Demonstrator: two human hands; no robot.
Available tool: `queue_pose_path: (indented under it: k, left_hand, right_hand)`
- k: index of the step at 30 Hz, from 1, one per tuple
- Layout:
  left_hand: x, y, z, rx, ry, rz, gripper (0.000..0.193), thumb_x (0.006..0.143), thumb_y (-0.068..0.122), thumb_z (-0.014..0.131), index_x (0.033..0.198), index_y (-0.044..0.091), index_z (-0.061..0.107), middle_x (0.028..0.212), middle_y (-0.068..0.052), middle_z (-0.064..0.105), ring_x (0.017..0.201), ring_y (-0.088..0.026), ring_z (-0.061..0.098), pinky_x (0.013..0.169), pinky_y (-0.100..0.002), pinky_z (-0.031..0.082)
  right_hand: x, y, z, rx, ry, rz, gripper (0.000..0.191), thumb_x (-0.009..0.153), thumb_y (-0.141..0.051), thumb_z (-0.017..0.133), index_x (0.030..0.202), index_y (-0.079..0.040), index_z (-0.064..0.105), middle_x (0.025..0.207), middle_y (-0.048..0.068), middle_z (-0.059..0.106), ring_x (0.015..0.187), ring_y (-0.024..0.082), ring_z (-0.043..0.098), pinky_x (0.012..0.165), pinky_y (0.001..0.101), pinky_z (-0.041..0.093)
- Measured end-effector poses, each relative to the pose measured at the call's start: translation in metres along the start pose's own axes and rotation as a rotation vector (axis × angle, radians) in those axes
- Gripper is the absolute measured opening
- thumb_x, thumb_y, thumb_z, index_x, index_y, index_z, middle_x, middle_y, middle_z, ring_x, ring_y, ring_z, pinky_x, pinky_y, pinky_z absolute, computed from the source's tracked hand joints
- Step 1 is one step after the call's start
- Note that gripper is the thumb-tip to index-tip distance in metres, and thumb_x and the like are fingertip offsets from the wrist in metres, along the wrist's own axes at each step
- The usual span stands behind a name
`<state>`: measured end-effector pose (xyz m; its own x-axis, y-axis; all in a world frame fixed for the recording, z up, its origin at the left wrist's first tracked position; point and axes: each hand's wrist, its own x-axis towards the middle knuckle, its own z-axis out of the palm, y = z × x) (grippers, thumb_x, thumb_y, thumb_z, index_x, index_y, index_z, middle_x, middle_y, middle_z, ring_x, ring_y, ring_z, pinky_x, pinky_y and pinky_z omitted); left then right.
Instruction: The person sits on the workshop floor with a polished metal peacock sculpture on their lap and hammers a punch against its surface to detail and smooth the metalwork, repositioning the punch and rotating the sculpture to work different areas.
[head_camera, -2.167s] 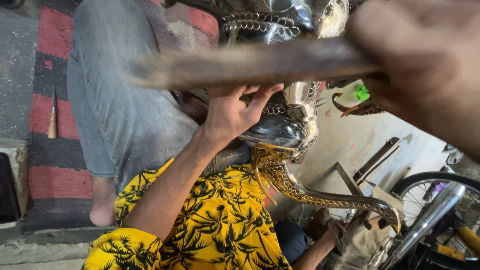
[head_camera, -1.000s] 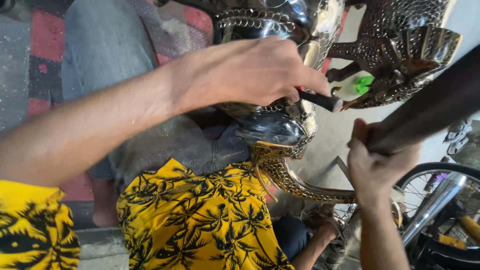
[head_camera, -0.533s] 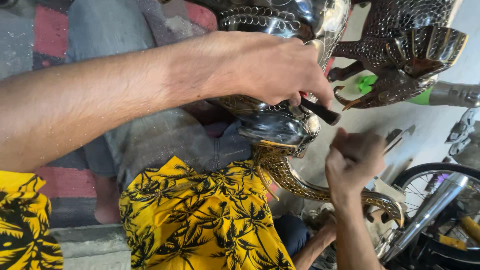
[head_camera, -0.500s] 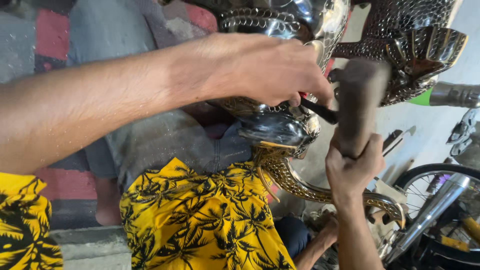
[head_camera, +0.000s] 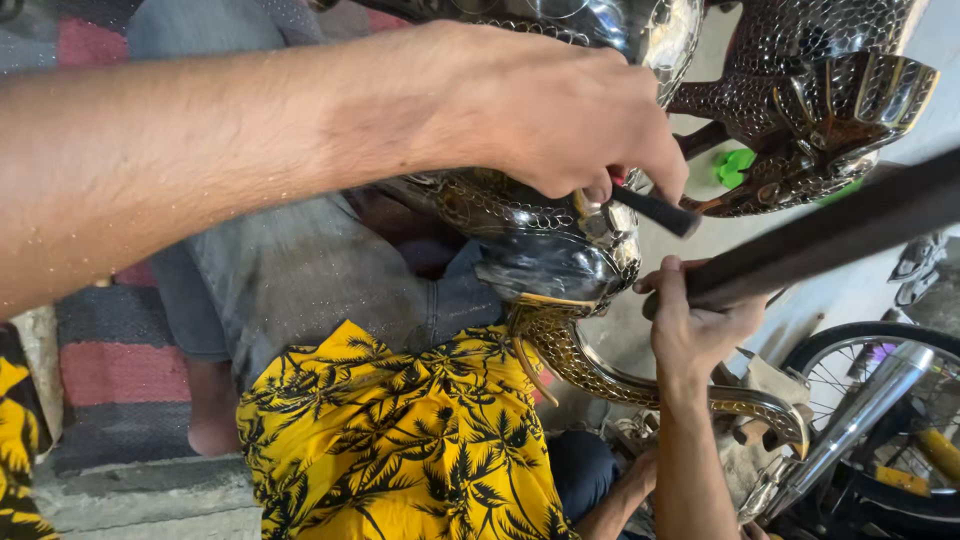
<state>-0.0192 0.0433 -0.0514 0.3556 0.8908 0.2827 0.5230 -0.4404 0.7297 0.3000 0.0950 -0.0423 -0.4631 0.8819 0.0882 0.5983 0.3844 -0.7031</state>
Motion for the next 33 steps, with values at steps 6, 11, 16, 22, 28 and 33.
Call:
queue_pose_path:
  k: [6,11,16,22,28,33]
  left_hand:
    - [0.012,0.014,-0.015,0.031,-0.213,-0.061,0.058,0.084,0.006,0.073,0.132,0.039,0.067,0.097,-0.001,0.077,0.093,-0.021,0.076,0.074,-0.042,0.061]
    - [0.017,0.017,-0.017,0.094,-0.291,-0.104,0.057,0.085,0.009,0.075,0.132,0.041,0.066,0.102,0.001,0.075,0.096,-0.023,0.074,0.072,-0.046,0.060]
    - [0.011,0.010,-0.008,0.099,-0.143,0.007,0.057,0.080,0.010,0.077,0.129,0.037,0.067,0.098,-0.007,0.074,0.090,-0.028,0.074,0.068,-0.043,0.061]
    - [0.001,0.000,0.006,0.144,0.122,0.156,0.052,0.079,0.014,0.080,0.128,0.030,0.071,0.094,-0.015,0.072,0.084,-0.035,0.073,0.065,-0.045,0.059]
    - [-0.012,-0.005,0.015,0.080,0.238,0.133,0.042,0.084,0.014,0.080,0.124,0.023,0.073,0.079,-0.014,0.074,0.075,-0.035,0.073,0.064,-0.046,0.057]
    - [-0.026,-0.010,0.025,0.020,0.416,0.151,0.044,0.087,0.008,0.079,0.129,0.016,0.070,0.079,-0.010,0.076,0.074,-0.033,0.074,0.071,-0.045,0.058]
  right_hand:
    - [-0.005,0.002,0.006,-0.037,0.121,-0.055,0.020,0.104,0.005,0.073,0.107,0.009,0.053,0.083,0.013,0.067,0.068,0.021,0.071,0.059,0.0310,0.058]
    - [-0.004,0.009,0.009,-0.155,0.207,-0.191,0.023,0.099,0.003,0.072,0.101,0.006,0.049,0.077,0.015,0.061,0.064,0.023,0.063,0.059,0.0329,0.053]
    - [-0.002,0.010,0.006,0.010,0.245,-0.113,0.022,0.105,0.000,0.076,0.107,0.002,0.054,0.090,0.010,0.068,0.072,0.017,0.069,0.065,0.0282,0.059]
    - [0.003,-0.002,-0.002,-0.285,0.192,-0.272,0.026,0.107,0.003,0.083,0.107,0.006,0.057,0.090,0.012,0.070,0.073,0.018,0.071,0.068,0.0266,0.059]
    - [0.019,-0.028,-0.004,-0.216,0.108,-0.316,0.028,0.089,0.003,0.075,0.105,0.009,0.052,0.079,0.011,0.062,0.063,0.016,0.062,0.057,0.0281,0.050]
    - [0.040,-0.053,-0.016,-0.429,-0.047,-0.390,0.022,0.104,0.004,0.077,0.101,0.007,0.056,0.082,0.012,0.066,0.071,0.018,0.068,0.066,0.0294,0.056]
